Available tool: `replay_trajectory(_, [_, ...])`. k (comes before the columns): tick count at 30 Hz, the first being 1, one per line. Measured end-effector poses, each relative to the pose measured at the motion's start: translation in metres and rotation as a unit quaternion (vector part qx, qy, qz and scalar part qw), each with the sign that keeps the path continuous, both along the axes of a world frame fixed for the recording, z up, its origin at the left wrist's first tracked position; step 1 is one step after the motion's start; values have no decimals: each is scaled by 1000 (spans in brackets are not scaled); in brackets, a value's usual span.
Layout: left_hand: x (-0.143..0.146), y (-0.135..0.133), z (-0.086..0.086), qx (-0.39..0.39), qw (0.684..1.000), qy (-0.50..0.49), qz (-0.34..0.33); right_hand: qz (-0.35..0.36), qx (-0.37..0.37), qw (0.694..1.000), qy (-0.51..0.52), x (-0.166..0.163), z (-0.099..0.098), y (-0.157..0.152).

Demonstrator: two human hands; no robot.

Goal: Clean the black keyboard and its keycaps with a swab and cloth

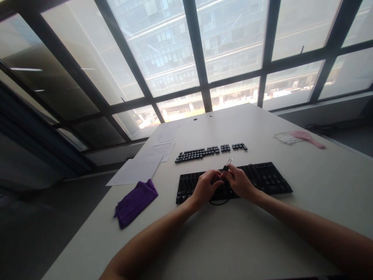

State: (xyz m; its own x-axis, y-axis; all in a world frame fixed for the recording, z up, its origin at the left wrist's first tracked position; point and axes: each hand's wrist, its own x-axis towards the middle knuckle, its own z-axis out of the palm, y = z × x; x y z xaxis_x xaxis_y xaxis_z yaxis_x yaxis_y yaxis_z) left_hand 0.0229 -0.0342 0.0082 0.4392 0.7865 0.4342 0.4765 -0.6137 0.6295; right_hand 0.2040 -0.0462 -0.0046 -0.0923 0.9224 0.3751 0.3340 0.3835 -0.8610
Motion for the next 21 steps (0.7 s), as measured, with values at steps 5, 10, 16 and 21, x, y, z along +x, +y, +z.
replay_trajectory(5, [0, -1, -6, 57, 998, 15, -18, 37, -4, 999, 36, 2, 3, 2])
replay_trajectory(10, [-2, 1, -10, 112, 989, 70, -68, 43, -6, 998, 49, 4, 2, 4])
replay_trajectory(16, [1, -3, -7, 131, 984, 91, -74, 51, -16, 996, 73, 3, 1, 4])
replay_trajectory(21, [-5, 10, 11, 103, 993, 38, -39, 43, -20, 995, 88, 2, 1, 6])
